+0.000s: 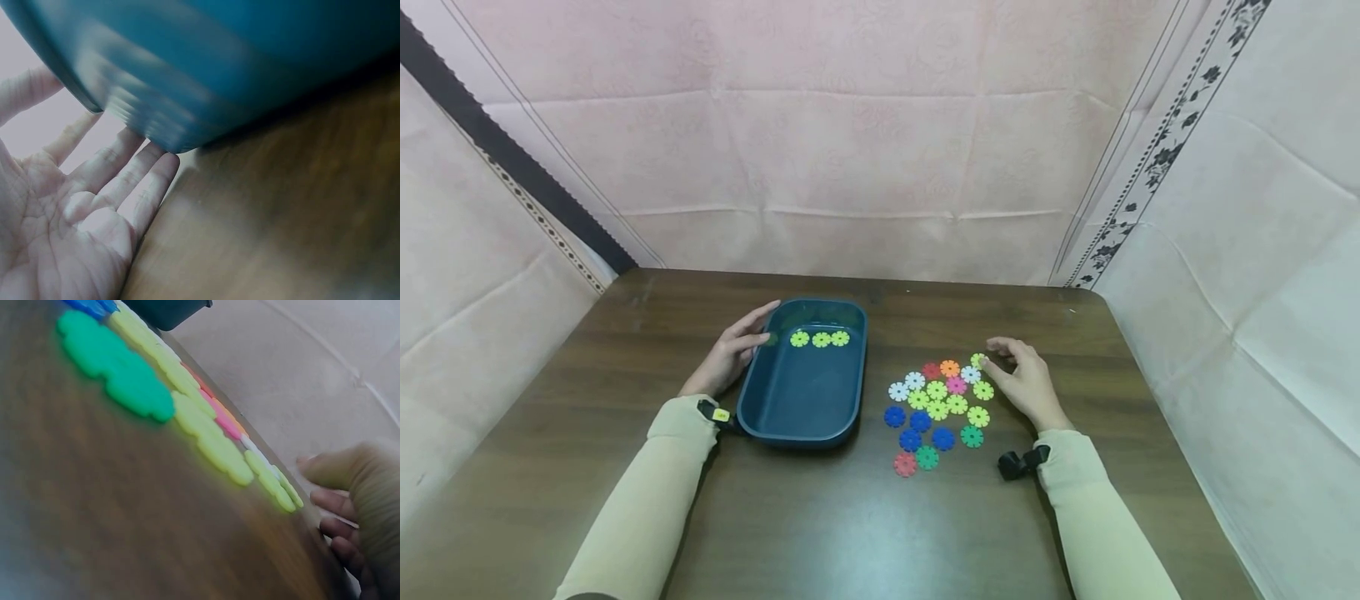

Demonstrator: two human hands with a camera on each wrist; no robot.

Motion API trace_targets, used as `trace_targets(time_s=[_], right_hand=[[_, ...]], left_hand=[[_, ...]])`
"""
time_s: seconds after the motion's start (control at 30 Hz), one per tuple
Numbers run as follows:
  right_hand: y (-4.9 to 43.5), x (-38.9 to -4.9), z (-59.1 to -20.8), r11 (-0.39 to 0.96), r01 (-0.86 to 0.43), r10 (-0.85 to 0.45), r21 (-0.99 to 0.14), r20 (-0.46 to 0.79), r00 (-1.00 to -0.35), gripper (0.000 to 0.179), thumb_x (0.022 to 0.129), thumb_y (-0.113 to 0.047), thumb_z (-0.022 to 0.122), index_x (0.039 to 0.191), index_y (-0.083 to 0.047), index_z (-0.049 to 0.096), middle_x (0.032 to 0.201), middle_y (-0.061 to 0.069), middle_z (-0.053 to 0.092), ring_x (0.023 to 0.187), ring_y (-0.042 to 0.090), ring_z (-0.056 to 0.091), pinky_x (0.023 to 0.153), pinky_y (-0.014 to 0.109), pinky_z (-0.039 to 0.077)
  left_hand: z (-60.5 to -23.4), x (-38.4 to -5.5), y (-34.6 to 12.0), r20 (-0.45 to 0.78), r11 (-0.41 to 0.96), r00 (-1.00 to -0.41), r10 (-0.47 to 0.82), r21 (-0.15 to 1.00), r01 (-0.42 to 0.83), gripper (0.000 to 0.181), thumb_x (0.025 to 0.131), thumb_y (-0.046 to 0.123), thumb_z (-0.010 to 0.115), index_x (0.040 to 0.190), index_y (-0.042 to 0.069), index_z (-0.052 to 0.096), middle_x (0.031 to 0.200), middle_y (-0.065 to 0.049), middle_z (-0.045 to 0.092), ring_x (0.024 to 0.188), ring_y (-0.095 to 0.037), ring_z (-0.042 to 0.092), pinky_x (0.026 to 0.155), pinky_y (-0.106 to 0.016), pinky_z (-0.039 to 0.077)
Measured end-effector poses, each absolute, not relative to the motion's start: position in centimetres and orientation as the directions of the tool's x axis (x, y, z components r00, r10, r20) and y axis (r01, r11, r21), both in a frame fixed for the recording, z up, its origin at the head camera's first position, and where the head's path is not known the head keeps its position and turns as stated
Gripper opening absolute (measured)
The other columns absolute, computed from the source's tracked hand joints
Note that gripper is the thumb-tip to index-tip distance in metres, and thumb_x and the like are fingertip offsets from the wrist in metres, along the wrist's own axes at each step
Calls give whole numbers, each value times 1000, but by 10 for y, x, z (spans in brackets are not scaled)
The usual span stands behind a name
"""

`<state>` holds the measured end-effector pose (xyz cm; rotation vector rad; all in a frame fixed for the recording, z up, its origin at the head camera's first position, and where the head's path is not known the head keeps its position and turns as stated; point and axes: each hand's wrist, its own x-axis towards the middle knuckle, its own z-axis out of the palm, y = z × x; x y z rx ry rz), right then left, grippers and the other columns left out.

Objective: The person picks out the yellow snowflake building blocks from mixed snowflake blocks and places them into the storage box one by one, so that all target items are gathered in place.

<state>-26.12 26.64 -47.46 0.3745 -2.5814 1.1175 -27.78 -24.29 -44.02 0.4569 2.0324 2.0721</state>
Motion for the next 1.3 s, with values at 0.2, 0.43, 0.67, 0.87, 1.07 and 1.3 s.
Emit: trace_targets(time_s=[0.2,0.43,0.67,0.87,1.07,1.3], right_hand=[[265,-259,-476,724,-369,-152,-582,388,-909,29,91,-22,76,114,-5,71,106,12,64,100,29,52,84,43,38],[265,-258,-476,725,-385,-173,-570,391,-904,24,92,-20,75,110,-5,72,102,12,63,97,29,50,82,42,35],[267,-264,-475,718,-399,-177,-571,404,-897,25,92,-21,74,111,-4,71,101,13,62,95,29,48,81,42,33],[266,-263,-476,724,-384,-177,-573,384,-906,24,92,-21,74,110,-5,71,101,12,61,96,30,48,81,42,34],[264,-261,-476,725,-383,-170,-572,390,-905,25,92,-20,74,111,-3,71,100,13,62,95,30,49,81,41,34],[264,-260,-475,726,-376,-167,-575,383,-909,24,93,-21,73,110,-4,71,100,13,62,94,29,49,80,42,34]], left_hand=[[-439,-277,-243,71,-19,-932,355,997,68,58,104,10,51,159,18,33,164,1,26,147,-22,29,114,-48,31],[-438,-278,-242,56,-13,-932,358,998,55,58,105,10,50,159,18,32,165,2,24,149,-21,26,116,-51,27],[-449,-292,-244,65,-7,-941,332,998,66,57,105,14,53,158,24,35,165,5,23,151,-18,19,118,-51,23],[-457,-293,-246,60,-12,-944,325,998,59,59,103,18,56,158,24,36,163,7,25,151,-16,19,118,-50,23],[-458,-292,-247,71,-19,-941,330,997,69,59,102,20,58,157,23,37,163,7,27,149,-17,25,117,-51,25],[-448,-285,-244,62,-15,-935,349,998,61,58,105,13,52,159,20,33,165,3,22,151,-19,18,118,-50,22]])
